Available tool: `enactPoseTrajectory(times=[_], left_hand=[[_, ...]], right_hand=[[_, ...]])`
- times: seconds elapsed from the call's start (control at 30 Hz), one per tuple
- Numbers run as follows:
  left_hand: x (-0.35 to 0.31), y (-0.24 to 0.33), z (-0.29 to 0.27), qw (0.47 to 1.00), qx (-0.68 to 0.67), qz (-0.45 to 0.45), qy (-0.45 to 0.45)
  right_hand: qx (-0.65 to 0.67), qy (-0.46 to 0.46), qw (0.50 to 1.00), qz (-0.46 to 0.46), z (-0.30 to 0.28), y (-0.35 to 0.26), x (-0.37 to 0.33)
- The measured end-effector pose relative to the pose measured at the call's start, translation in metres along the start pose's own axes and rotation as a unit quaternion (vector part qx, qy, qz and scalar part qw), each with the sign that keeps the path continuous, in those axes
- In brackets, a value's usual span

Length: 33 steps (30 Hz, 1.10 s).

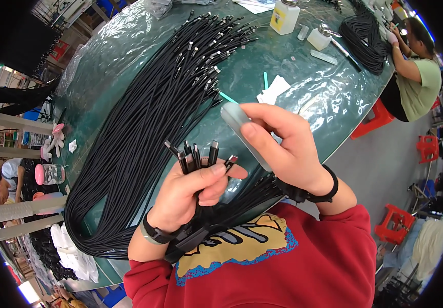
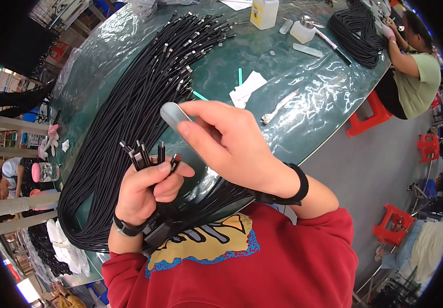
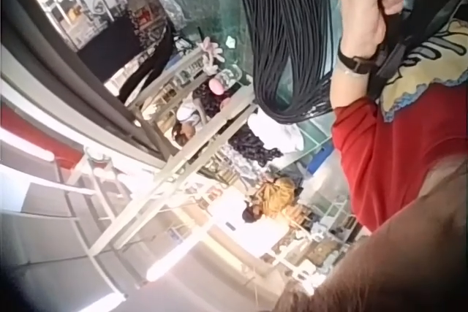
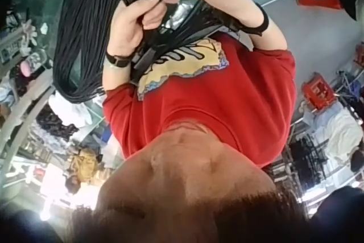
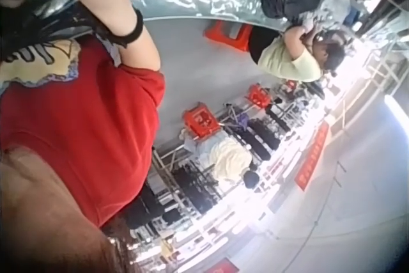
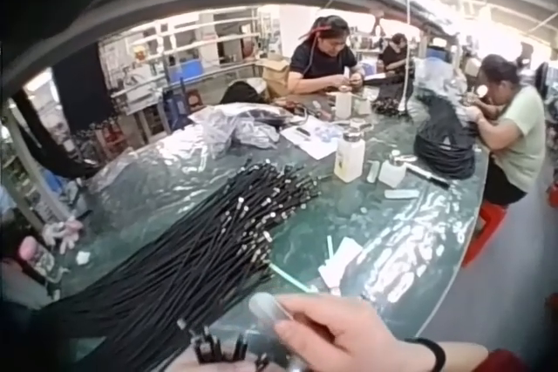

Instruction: The person picks up a bundle of cables and uses a file to scrape the metal connectors one by one. They then use a green tool with a cloth-wrapped end to wipe the connectors before setting the cables down.

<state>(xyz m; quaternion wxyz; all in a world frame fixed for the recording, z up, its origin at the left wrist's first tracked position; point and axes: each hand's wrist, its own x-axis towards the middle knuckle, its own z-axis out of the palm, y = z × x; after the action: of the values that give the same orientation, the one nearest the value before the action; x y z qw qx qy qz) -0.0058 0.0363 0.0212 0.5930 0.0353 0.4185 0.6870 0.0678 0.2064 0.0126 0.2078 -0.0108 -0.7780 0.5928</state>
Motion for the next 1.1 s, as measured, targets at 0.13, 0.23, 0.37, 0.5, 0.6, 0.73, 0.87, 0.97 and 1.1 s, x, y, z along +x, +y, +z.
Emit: enactPoseTrajectory(times=[0.13,0.23,0.37,0.5,0.6,0.73,0.87,0.97,1.1], left_hand=[[-0.003,-0.007,0.001,0.983,0.121,0.112,0.084],[-0.005,-0.011,0.011,0.949,0.196,0.192,0.156],[-0.005,-0.013,0.012,0.926,0.229,0.230,0.194],[-0.003,-0.016,0.010,0.924,0.248,0.233,0.178],[-0.002,-0.020,0.014,0.925,0.255,0.227,0.168],[-0.001,-0.018,0.013,0.932,0.232,0.213,0.180],[-0.002,-0.017,0.010,0.938,0.215,0.201,0.185],[-0.003,-0.020,0.011,0.932,0.239,0.214,0.168],[-0.002,-0.019,0.016,0.925,0.269,0.208,0.172]], right_hand=[[0.010,-0.004,1.000,0.020,-0.004,0.001,-0.013],[0.032,0.004,0.998,0.047,-0.004,-0.002,-0.016],[-0.043,-0.032,0.997,-0.060,-0.001,-0.003,-0.018],[-0.118,-0.045,0.986,-0.109,0.010,0.000,-0.016],[-0.095,0.016,0.984,-0.149,0.021,0.006,0.003],[-0.074,0.071,0.992,-0.070,0.023,0.000,0.018],[-0.032,0.028,0.995,-0.089,0.017,0.002,-0.005],[-0.058,0.032,0.992,-0.109,0.025,0.007,0.001],[-0.085,0.051,0.994,-0.052,0.022,0.005,0.021]])
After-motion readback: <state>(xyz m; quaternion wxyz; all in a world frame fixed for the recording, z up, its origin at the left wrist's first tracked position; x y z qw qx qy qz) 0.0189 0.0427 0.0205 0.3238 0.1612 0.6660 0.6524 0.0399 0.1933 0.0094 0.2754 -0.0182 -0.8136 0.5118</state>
